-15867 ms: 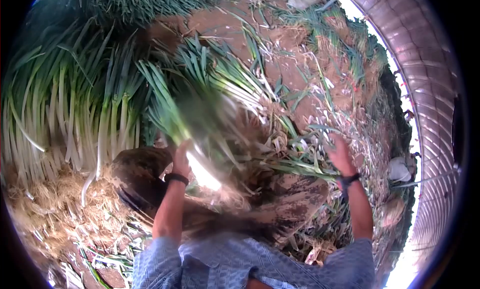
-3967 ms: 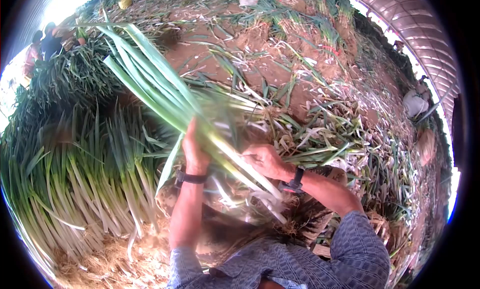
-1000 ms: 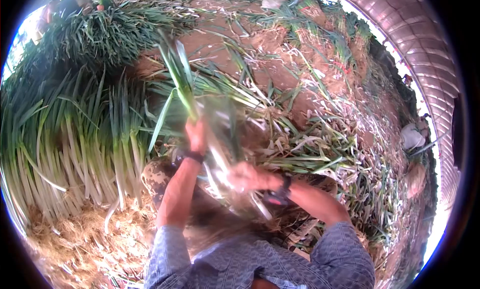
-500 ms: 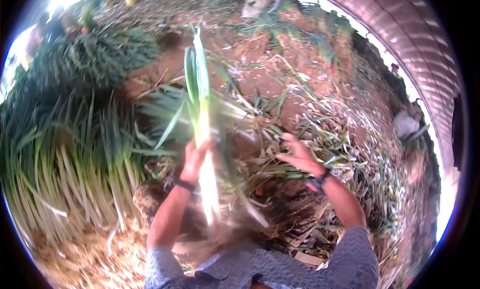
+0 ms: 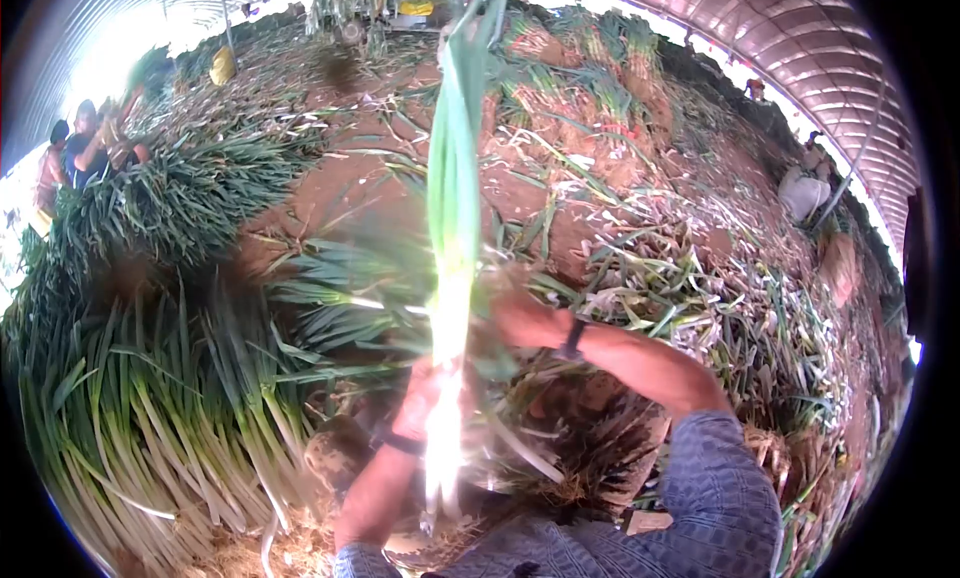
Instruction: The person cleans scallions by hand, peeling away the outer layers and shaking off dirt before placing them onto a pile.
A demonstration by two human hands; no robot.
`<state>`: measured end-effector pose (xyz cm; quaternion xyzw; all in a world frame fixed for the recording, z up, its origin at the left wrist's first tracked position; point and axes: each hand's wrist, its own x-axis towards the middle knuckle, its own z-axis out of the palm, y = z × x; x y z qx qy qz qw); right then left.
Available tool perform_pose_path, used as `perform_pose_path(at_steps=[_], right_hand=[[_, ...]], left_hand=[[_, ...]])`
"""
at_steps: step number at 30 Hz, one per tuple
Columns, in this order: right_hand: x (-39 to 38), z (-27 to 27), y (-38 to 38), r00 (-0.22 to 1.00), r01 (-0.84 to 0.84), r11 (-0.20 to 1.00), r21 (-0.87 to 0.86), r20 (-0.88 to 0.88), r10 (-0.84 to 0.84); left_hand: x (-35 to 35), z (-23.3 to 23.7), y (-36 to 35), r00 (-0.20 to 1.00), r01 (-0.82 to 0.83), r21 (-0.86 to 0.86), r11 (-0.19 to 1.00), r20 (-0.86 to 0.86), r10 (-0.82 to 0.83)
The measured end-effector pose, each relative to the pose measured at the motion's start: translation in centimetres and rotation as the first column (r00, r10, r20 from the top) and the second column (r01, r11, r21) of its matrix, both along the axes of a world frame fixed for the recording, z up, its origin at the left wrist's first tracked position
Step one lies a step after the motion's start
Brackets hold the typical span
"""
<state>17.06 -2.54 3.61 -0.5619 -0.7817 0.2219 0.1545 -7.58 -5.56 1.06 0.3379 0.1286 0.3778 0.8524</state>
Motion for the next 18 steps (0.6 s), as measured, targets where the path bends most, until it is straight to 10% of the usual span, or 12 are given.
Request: perform_pose_path(at_steps=[3,7,12,14,18], right_hand=[[6.4,-2.4,-2.7,0.724,-0.145,0.968,-0.203,0.645,0.244],[20.6,-1.6,-8.9,0.574,0.421,0.871,-0.254,0.818,-0.039],[19.8,0.4,-8.5,0.947,0.242,0.970,-0.009,0.220,-0.234],[9.7,4.7,-6.7,0.807,0.525,0.828,-0.196,-0.192,-0.558],[-0.3,4.3,-2.4,0.868,0.252,0.947,-0.198,-0.387,-0.311]], left_hand=[[0.0,-1.1,1.6,0.970,-0.183,0.035,0.982,-0.153,0.187],[-1.3,-0.1,3.5,0.929,-0.332,-0.048,0.942,-0.188,0.318],[0.8,-1.1,2.6,0.795,-0.434,0.173,0.884,-0.389,0.466],[1.9,-2.1,2.4,0.807,-0.432,0.267,0.862,-0.314,0.501],[2.8,-1.9,0.7,0.853,-0.356,0.312,0.881,-0.277,0.443]])
